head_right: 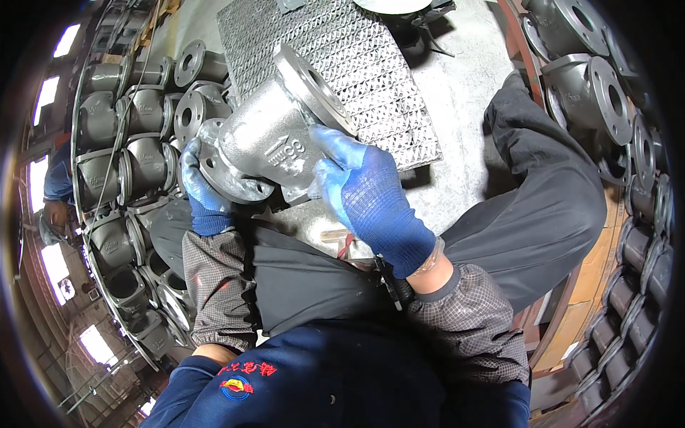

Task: The person uses a handheld grinding tool to smooth the outer surfaces, edges, and internal holes of a metal flange part while holding and rotating the object by hand.

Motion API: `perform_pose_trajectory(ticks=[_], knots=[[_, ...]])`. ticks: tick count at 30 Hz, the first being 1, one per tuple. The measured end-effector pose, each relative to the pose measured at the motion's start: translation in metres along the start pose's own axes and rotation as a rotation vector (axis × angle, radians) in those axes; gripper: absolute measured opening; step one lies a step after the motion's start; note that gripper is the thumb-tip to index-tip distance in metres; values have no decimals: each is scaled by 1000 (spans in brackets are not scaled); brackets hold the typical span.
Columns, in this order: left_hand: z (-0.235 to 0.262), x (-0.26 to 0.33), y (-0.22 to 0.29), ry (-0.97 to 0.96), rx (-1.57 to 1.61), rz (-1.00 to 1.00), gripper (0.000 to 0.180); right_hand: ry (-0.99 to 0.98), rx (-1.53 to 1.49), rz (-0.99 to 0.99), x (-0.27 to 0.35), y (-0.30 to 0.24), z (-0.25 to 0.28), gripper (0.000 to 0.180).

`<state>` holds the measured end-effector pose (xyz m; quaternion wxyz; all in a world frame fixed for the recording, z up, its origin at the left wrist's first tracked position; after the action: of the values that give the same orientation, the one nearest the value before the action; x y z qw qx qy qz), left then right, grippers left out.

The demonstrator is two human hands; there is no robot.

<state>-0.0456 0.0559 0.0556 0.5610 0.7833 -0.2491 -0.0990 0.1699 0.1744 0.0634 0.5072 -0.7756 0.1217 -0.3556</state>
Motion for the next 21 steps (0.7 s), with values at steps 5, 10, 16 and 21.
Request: perform_pose_trajectory(ticks=[5, 10, 16, 21], knots=[[11, -5, -5, -19, 19, -21, 44, -3, 31, 90, 0, 19, -14, 40], [11, -1, -5, 31, -92, -153, 43, 32, -118, -55, 9, 5, -12, 41], [6, -1, -2, -30, 16, -30, 42, 83, 168, 54, 4, 19, -14, 42], [11, -1, -4, -12, -34, -100, 44, 115, 139, 61, 10, 17, -11, 42]])
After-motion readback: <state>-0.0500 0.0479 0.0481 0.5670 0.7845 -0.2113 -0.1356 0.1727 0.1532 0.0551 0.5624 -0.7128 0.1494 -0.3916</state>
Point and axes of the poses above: each hand's wrist, its own x-axis away from the middle knuckle, its own z-axis out of the back of the hand, y = z × x, the point moved 1 cm from there along -x, towards the middle knuckle, and after that the axes turned 11 degrees about -z, right-handed, at the moved point
